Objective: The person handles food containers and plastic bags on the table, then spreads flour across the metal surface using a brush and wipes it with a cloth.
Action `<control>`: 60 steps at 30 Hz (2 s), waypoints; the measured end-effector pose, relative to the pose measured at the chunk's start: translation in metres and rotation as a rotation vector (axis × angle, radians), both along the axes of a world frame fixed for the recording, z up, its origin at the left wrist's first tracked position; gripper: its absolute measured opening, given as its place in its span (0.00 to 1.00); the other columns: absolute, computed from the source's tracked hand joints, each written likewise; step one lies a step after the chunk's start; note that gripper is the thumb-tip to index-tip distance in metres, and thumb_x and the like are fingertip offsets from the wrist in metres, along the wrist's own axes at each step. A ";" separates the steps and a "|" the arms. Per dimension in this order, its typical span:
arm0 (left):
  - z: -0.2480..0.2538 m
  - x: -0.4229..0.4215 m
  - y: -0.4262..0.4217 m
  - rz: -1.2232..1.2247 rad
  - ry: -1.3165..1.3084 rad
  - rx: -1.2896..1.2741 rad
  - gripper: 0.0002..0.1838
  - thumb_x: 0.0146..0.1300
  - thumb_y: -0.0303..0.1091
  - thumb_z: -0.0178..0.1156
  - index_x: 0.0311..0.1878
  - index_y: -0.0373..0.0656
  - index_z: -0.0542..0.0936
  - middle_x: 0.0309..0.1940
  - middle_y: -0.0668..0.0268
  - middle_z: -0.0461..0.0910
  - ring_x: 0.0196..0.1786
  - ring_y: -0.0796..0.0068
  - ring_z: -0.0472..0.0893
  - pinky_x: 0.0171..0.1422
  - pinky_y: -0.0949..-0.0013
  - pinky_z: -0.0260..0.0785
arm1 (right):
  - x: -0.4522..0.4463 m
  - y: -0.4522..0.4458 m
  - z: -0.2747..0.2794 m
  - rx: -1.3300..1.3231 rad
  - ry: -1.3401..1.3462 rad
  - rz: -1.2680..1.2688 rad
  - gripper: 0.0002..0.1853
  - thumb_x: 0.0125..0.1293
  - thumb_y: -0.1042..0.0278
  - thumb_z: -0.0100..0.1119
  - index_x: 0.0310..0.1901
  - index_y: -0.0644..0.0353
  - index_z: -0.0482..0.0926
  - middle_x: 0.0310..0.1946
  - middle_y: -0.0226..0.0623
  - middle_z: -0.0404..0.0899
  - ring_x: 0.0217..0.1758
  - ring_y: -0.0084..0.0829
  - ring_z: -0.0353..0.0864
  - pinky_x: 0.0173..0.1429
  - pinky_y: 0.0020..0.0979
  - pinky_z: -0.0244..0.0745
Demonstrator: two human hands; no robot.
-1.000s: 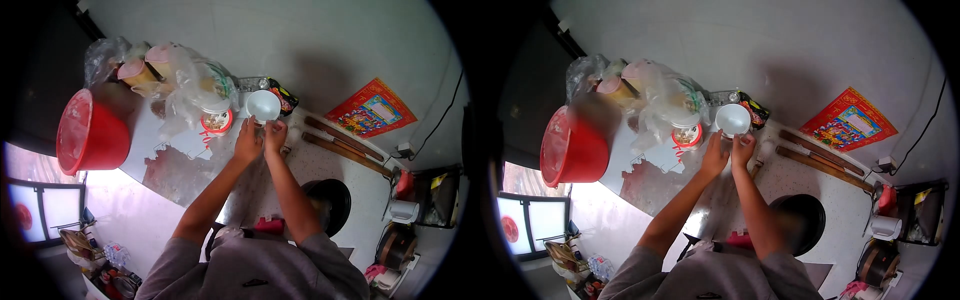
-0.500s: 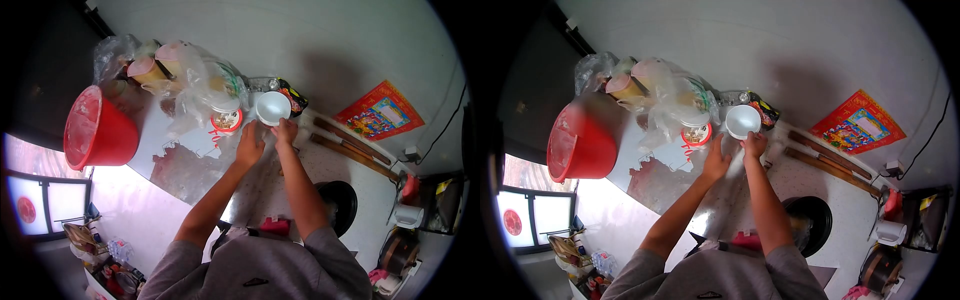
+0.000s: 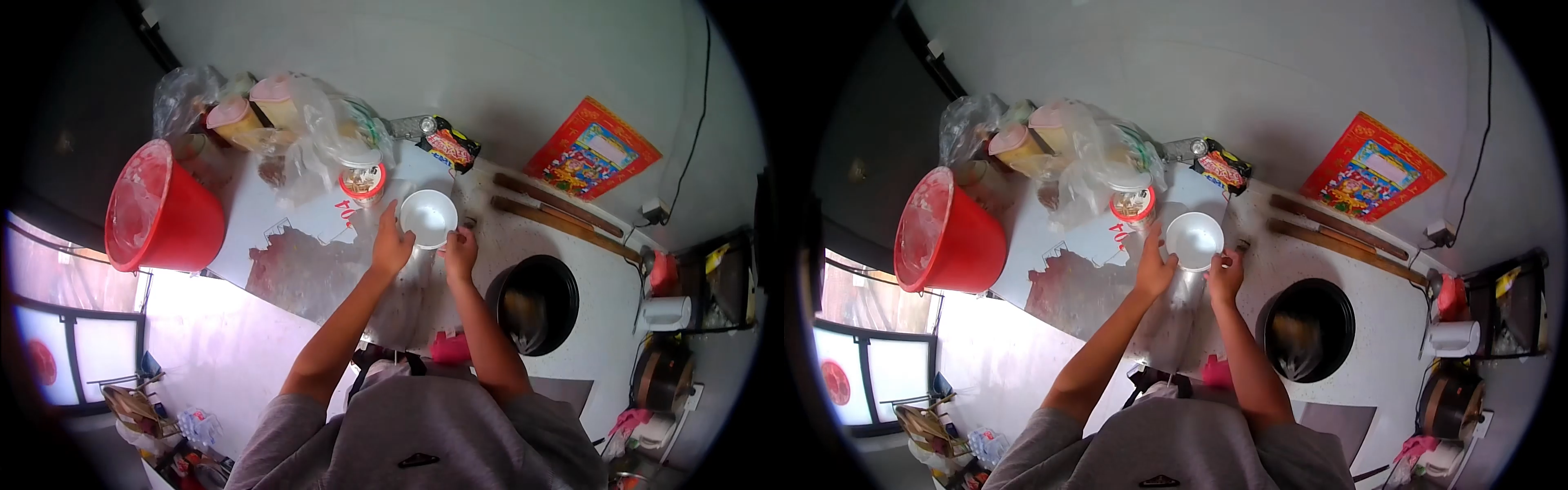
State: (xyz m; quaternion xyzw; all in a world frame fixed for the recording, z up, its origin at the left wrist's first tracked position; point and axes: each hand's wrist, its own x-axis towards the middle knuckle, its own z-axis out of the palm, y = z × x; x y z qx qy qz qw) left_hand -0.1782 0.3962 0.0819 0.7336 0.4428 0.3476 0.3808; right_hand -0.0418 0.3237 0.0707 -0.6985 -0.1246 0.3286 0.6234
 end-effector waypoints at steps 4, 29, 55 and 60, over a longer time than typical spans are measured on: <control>0.004 -0.008 -0.023 -0.025 -0.047 -0.098 0.38 0.55 0.27 0.60 0.70 0.35 0.60 0.64 0.46 0.66 0.62 0.49 0.72 0.64 0.59 0.68 | -0.010 -0.029 -0.004 -0.064 -0.101 -0.010 0.18 0.65 0.67 0.54 0.53 0.68 0.73 0.38 0.39 0.80 0.31 0.27 0.81 0.28 0.28 0.80; -0.020 0.002 -0.130 -0.297 0.099 -0.219 0.35 0.53 0.29 0.62 0.65 0.36 0.62 0.63 0.42 0.66 0.67 0.42 0.66 0.71 0.54 0.61 | -0.048 -0.160 -0.060 0.019 -0.255 -0.265 0.26 0.59 0.71 0.57 0.59 0.67 0.67 0.56 0.49 0.73 0.48 0.41 0.80 0.54 0.35 0.76; -0.002 -0.142 -0.138 -0.162 0.032 0.079 0.33 0.51 0.23 0.59 0.64 0.37 0.64 0.62 0.45 0.67 0.65 0.43 0.66 0.70 0.54 0.59 | -0.163 -0.167 -0.032 0.011 -0.552 -0.231 0.20 0.58 0.75 0.52 0.54 0.66 0.69 0.50 0.45 0.69 0.44 0.35 0.72 0.49 0.35 0.71; 0.007 -0.140 -0.135 -0.076 0.034 0.105 0.33 0.51 0.22 0.58 0.63 0.38 0.64 0.61 0.46 0.67 0.65 0.43 0.67 0.70 0.54 0.60 | -0.159 -0.147 -0.021 0.118 -0.486 -0.175 0.18 0.58 0.76 0.52 0.52 0.66 0.70 0.49 0.45 0.71 0.42 0.35 0.73 0.47 0.35 0.72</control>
